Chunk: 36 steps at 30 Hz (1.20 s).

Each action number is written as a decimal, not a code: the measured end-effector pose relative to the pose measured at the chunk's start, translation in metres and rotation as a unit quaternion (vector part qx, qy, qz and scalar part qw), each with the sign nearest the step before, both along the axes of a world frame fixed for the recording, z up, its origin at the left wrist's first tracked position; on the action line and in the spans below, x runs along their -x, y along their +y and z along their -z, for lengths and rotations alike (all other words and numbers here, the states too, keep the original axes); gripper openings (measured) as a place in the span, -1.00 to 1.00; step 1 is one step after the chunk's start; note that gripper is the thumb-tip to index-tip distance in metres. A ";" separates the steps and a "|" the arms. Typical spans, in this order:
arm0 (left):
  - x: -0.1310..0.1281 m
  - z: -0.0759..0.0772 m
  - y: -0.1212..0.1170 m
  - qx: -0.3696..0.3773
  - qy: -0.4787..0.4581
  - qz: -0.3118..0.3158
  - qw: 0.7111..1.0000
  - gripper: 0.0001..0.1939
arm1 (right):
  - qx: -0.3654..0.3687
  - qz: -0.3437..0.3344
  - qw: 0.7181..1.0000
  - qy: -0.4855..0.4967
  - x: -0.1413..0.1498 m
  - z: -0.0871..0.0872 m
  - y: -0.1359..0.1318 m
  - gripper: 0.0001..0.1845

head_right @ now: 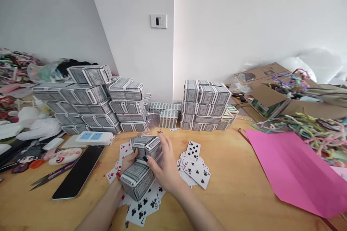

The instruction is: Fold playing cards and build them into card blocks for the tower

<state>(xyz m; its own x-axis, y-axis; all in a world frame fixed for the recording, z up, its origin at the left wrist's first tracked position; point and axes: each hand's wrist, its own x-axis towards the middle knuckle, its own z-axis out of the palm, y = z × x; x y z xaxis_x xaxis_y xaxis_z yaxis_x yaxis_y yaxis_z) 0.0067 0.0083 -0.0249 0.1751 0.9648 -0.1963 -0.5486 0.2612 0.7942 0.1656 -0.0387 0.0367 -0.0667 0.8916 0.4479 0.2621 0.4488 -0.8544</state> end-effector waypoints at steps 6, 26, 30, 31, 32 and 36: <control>-0.007 -0.010 -0.005 -0.041 -0.054 0.036 0.997 -0.47 | -0.122 0.040 0.985 -0.118 -0.005 -0.022 -0.002 -0.84; -0.018 -0.024 -0.010 -0.101 -0.082 0.109 0.986 -0.30 | 0.041 0.026 0.989 -0.143 -0.013 -0.053 -0.015 -0.85; -0.019 -0.024 -0.010 -0.103 -0.092 0.100 0.985 -0.32 | 0.048 0.023 0.988 -0.143 -0.014 -0.055 -0.015 -0.85; -0.019 -0.023 -0.010 -0.103 -0.093 0.097 0.985 -0.32 | 0.051 0.021 0.988 -0.144 -0.014 -0.055 -0.015 -0.85; -0.019 -0.023 -0.010 -0.103 -0.094 0.094 0.986 -0.33 | 0.054 0.020 0.988 -0.145 -0.014 -0.056 -0.015 -0.85; -0.019 -0.023 -0.009 -0.093 -0.093 0.079 0.988 -0.36 | 0.056 0.010 0.987 -0.149 -0.014 -0.057 -0.016 -0.88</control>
